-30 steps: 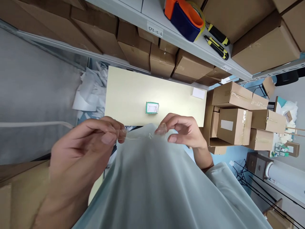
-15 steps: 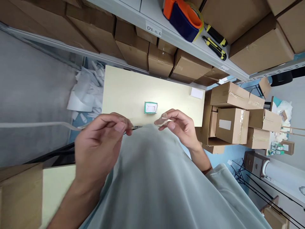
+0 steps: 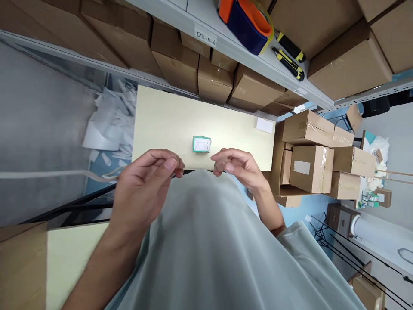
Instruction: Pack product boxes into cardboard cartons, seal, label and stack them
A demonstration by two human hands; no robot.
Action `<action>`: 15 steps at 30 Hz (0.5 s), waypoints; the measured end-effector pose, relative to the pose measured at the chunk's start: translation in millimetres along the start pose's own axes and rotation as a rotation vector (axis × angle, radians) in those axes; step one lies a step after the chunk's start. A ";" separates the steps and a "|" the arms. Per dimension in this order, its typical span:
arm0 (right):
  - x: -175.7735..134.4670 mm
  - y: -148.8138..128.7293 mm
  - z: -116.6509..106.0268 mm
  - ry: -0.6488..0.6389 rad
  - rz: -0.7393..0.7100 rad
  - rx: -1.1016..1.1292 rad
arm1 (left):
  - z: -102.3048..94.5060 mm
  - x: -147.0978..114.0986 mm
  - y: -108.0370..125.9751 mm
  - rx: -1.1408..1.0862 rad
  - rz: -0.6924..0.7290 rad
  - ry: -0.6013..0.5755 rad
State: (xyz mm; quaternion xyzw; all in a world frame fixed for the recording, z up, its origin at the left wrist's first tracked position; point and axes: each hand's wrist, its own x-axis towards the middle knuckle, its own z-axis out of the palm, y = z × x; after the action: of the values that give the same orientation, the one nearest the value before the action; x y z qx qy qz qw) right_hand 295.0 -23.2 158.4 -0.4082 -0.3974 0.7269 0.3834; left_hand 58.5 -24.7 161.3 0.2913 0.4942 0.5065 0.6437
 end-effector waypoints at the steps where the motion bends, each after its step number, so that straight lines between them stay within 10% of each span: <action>1: 0.8 2.5 -1.8 -0.009 0.000 0.007 | -0.2 0.0 -0.8 0.003 -0.010 -0.002; 15: 0.8 5.7 5.0 0.063 -0.111 -0.154 | -1.6 2.0 -10.3 0.003 -0.027 0.041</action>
State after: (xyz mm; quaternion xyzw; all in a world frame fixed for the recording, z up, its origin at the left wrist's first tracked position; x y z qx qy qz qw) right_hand 288.9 -26.1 154.9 -0.4366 -0.4620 0.6585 0.4028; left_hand 60.7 -26.3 151.1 0.2750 0.5120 0.5028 0.6398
